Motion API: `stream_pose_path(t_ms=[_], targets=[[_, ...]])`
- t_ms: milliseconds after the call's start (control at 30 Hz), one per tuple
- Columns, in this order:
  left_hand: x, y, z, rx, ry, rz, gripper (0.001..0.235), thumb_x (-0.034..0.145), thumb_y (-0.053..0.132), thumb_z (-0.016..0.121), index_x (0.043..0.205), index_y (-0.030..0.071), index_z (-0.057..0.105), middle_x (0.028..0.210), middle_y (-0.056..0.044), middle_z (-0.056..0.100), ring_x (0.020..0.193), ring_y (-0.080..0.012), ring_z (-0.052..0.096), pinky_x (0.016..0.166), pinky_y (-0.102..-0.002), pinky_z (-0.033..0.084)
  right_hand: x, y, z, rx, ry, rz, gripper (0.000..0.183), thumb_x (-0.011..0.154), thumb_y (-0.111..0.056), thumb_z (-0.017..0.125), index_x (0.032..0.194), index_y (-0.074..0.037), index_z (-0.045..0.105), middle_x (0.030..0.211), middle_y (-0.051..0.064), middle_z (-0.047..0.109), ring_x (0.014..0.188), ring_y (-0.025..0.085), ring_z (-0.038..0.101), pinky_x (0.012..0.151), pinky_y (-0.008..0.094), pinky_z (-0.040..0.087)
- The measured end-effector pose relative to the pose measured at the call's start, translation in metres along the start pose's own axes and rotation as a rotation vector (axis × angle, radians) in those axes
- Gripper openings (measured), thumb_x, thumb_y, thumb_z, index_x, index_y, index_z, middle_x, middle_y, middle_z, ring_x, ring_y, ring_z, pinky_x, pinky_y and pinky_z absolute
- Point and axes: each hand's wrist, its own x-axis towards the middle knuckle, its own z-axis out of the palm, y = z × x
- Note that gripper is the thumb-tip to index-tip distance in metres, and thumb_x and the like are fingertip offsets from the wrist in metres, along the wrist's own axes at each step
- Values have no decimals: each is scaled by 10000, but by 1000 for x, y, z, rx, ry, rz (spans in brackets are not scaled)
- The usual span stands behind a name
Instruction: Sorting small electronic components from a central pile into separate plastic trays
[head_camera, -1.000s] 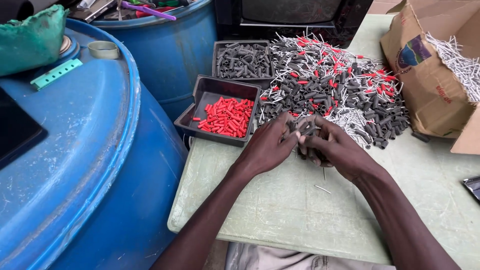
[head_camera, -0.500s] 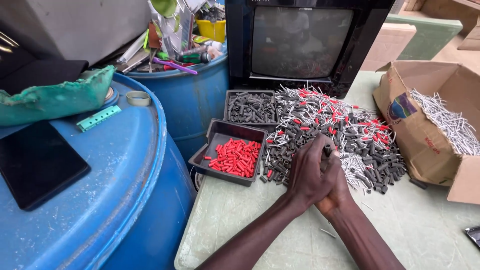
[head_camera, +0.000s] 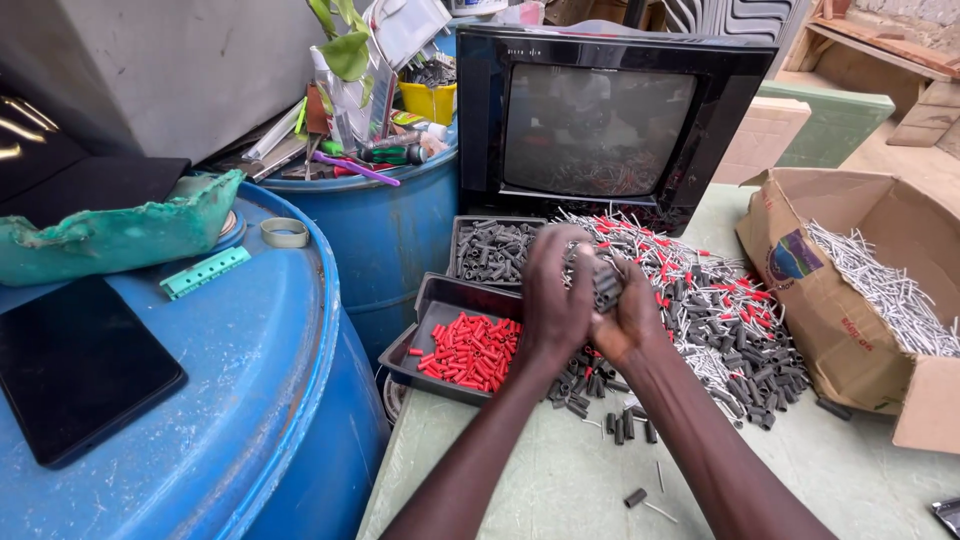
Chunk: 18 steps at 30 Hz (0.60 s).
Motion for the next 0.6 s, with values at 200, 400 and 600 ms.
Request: stream_pose_path(t_ms=[200, 400, 600], targets=[[74, -118, -47, -131, 322, -257, 348, 970, 294, 441, 1052, 55, 680, 1117, -160, 654, 1179, -307, 590, 1074, -419, 397, 119, 14, 21, -123, -149, -2, 471, 901, -468, 505, 970, -29, 660, 784, 192, 681, 669, 299, 679, 559, 353, 576], [89, -154, -55, -208, 203, -586, 620, 1070, 519, 261, 1314, 49, 585, 1392, -216, 522, 1448, -412, 293, 1218, -576, 184, 185, 61, 61, -368, -177, -175, 556, 958, -537, 430, 956, -24, 645, 814, 153, 687, 757, 271, 727, 683, 345, 604], [78, -93, -50, -51, 45, -581, 533, 1049, 399, 269, 1280, 32, 579, 1337, -253, 532, 1375, -450, 353, 1148, -624, 265, 154, 70, 74, -827, -118, -274, 516, 952, -555, 482, 928, -118, 755, 818, 68, 719, 684, 194, 668, 578, 300, 545]])
